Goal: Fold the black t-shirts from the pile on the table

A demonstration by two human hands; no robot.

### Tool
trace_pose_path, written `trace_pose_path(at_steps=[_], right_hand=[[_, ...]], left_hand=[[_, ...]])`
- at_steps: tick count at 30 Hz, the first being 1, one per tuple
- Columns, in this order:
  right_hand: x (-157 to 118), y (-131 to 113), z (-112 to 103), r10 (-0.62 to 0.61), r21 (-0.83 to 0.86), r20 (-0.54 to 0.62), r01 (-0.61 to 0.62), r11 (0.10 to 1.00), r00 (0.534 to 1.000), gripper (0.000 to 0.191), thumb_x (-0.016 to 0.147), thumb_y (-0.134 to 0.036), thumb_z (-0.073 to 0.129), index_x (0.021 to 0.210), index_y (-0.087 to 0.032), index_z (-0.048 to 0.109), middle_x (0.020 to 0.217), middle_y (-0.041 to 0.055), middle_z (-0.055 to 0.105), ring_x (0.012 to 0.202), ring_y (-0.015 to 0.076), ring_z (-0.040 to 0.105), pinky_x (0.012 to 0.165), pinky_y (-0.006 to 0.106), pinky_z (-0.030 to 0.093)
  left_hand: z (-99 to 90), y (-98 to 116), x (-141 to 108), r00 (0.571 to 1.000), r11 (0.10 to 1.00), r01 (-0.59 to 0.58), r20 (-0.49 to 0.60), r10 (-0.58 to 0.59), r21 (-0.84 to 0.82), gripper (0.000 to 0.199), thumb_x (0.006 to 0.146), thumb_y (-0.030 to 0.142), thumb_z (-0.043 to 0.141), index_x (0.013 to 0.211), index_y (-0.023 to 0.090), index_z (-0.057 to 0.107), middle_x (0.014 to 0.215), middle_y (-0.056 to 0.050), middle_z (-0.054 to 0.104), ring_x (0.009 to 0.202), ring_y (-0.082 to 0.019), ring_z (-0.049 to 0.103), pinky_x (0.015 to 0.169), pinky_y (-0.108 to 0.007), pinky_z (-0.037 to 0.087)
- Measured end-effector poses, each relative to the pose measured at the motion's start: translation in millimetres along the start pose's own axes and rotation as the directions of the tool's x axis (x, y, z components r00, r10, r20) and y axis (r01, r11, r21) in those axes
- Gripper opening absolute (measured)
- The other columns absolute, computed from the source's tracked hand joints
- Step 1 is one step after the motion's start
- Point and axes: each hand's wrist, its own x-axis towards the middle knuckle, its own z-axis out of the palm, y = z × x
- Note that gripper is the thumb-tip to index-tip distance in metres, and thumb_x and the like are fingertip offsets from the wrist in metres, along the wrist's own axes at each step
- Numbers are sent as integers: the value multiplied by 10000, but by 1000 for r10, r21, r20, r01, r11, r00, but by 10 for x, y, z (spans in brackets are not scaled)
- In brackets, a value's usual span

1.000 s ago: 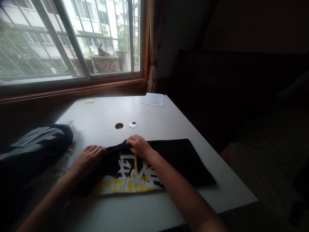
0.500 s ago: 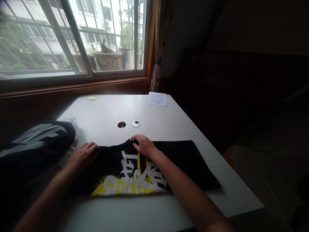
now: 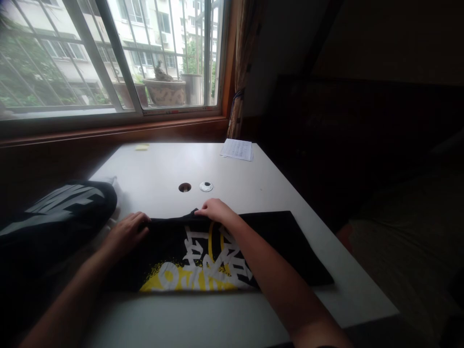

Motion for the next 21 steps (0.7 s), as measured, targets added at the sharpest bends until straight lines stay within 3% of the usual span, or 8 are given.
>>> trace_pose_path(at_steps=[7, 15, 18, 21], right_hand=[[74, 85, -34, 56, 11, 86, -57, 998, 995, 173, 829, -364, 715, 829, -206, 786, 806, 37, 745, 685, 169, 660, 619, 253, 473], [38, 50, -81, 68, -96, 73, -61, 993, 995, 82, 757, -274, 782, 764, -195, 766, 741, 44, 729, 643, 178, 650, 596, 268, 466], [10, 16, -99, 19, -104, 26, -16, 994, 999, 72, 756, -240, 788, 814, -205, 767, 849, 58, 747, 745, 198, 674, 668, 282, 493], [-28, -15, -131, -150, -63, -81, 145, 987, 985, 120, 841, -234, 709, 946, -220, 765, 1034, 65, 735, 912, 205, 677, 786, 300, 512]], left_hand=[[19, -48, -20, 999, 998, 49, -8, -49, -50, 153, 913, 325, 449, 972, 228, 552, 967, -78, 667, 901, -263, 636, 782, -373, 495], [27, -76, -9, 995, 990, 91, -30, -95, -108, 151, 912, 345, 434, 931, 234, 536, 928, -66, 674, 861, -251, 645, 770, -358, 494], [49, -104, 2, 996, 988, 82, -32, -87, -131, 149, 918, 341, 425, 924, 233, 527, 919, -63, 664, 858, -248, 641, 774, -360, 493], [86, -127, 10, 996, 988, 74, -37, -79, -135, 134, 915, 333, 429, 918, 234, 519, 923, -61, 650, 863, -245, 631, 778, -363, 490]])
